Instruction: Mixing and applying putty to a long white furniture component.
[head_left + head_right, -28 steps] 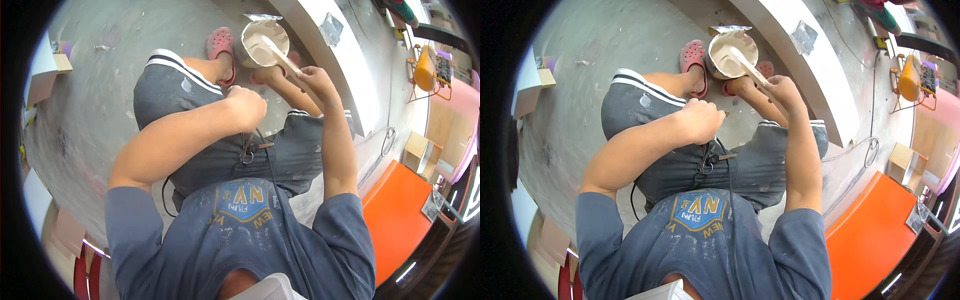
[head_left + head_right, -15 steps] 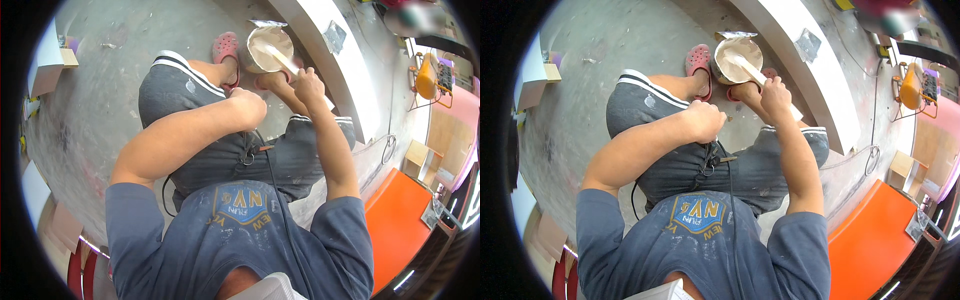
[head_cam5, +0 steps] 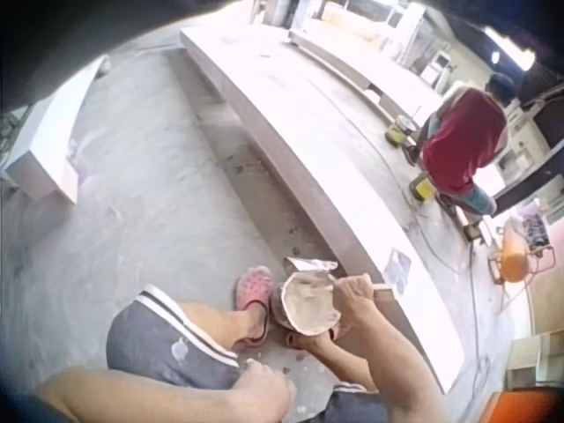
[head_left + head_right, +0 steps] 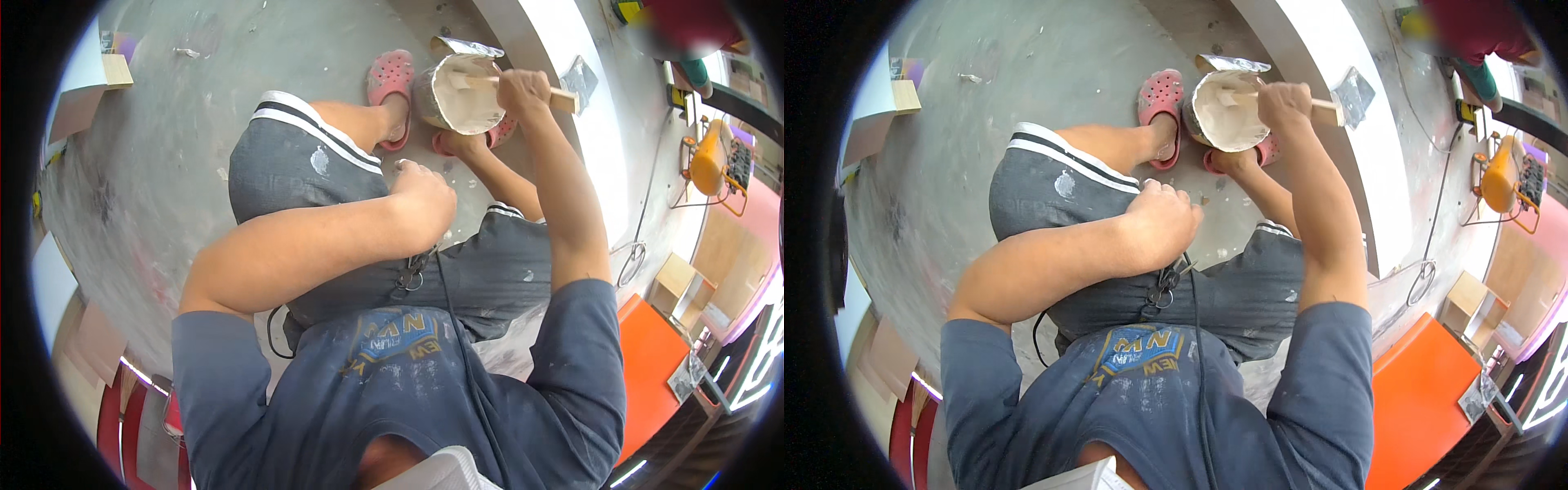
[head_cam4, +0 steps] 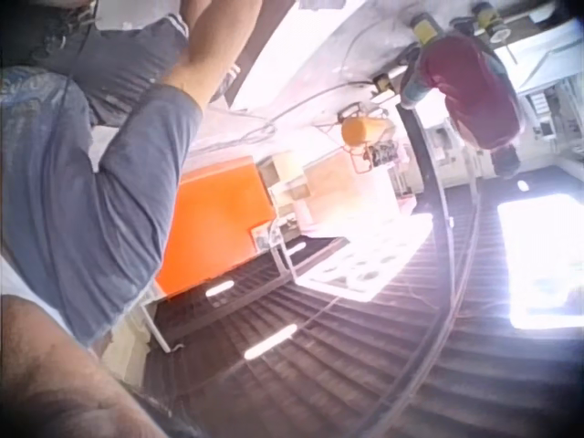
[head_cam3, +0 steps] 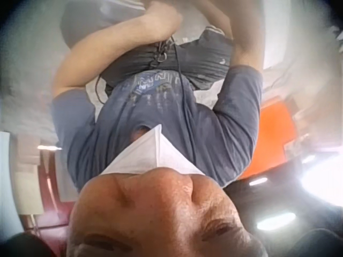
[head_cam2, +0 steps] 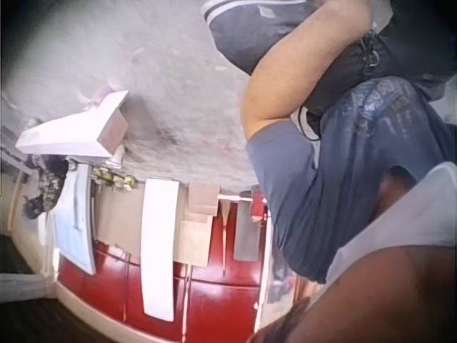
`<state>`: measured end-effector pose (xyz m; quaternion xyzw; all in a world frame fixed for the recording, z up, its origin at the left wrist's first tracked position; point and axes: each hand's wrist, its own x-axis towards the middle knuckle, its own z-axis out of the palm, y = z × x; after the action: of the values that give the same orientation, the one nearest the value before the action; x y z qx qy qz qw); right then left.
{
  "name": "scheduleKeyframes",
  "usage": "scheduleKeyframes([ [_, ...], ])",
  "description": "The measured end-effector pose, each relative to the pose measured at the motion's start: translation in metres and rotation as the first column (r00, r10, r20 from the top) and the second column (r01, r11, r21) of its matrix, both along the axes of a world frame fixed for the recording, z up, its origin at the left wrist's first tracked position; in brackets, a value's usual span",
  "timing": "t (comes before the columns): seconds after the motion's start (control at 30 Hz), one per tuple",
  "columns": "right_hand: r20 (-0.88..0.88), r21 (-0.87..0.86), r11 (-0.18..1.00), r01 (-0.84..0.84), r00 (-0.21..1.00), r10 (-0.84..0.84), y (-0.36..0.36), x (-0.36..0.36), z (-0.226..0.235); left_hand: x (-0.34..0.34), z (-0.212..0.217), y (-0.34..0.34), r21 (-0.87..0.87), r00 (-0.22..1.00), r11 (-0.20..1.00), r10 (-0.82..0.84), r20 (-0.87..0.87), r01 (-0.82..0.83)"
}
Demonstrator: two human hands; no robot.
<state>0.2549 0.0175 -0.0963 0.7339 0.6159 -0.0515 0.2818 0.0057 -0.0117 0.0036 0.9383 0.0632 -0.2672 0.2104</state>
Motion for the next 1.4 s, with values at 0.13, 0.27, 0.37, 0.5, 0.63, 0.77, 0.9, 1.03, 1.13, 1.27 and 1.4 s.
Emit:
scheduleKeyframes([
  [0.13, -0.009, -0.148, 0.980, -0.130, 0.991, 0.130, -0.022, -0.016, 0.004, -0.004, -0.006, -0.003, 0.042, 0.998, 0.999, -0.004, 0.070, 0.001],
  [0.27, -0.025, -0.066, 0.966, -0.249, 0.968, 0.248, -0.032, -0.009, 0.038, -0.003, 0.000, -0.003, -0.067, 0.998, 0.996, -0.056, -0.019, 0.055],
  [0.37, -0.024, -0.030, 0.980, -0.195, 0.981, 0.195, -0.014, -0.010, 0.081, -0.009, -0.002, -0.007, -0.074, 0.994, 0.993, -0.095, -0.055, 0.090],
  [0.5, 0.002, 0.111, 0.971, -0.212, 0.977, 0.213, 0.013, -0.003, 0.051, -0.004, -0.002, -0.007, -0.010, 0.996, 0.996, -0.088, -0.004, 0.087],
  [0.63, 0.004, 0.090, 0.974, -0.209, 0.978, 0.209, 0.014, -0.011, 0.010, -0.002, 0.003, -0.007, 0.025, 0.996, 0.996, -0.087, 0.028, 0.086],
  [0.77, -0.043, -0.034, 0.937, -0.349, 0.937, 0.347, -0.007, -0.015, 0.017, -0.002, -0.002, -0.005, 0.017, 0.996, 0.997, -0.073, 0.041, 0.073],
  [0.9, -0.019, -0.038, 0.910, -0.412, 0.911, 0.412, 0.000, -0.001, 0.082, -0.007, 0.001, -0.010, 0.010, 0.994, 0.994, -0.107, 0.005, 0.107],
  [1.03, 0.027, 0.129, 0.883, -0.451, 0.892, 0.452, 0.021, -0.006, 0.065, -0.007, 0.009, -0.007, -0.039, 0.991, 0.990, -0.135, 0.025, 0.136],
  [1.13, 0.228, -0.071, 0.865, -0.496, 0.836, 0.498, 0.034, -0.026, 0.017, -0.005, 0.008, 0.000, -0.016, 0.988, 0.988, -0.154, 0.008, 0.154],
  [1.27, -0.020, -0.164, 0.858, -0.486, 0.872, 0.490, 0.046, -0.014, 0.008, -0.011, 0.009, 0.003, -0.022, 0.997, 0.997, -0.073, -0.004, 0.073],
  [1.4, -0.080, -0.285, 0.936, -0.205, 0.978, 0.190, 0.023, 0.002, 0.002, -0.013, 0.004, 0.006, 0.010, 0.999, 0.999, -0.034, 0.036, 0.034],
])
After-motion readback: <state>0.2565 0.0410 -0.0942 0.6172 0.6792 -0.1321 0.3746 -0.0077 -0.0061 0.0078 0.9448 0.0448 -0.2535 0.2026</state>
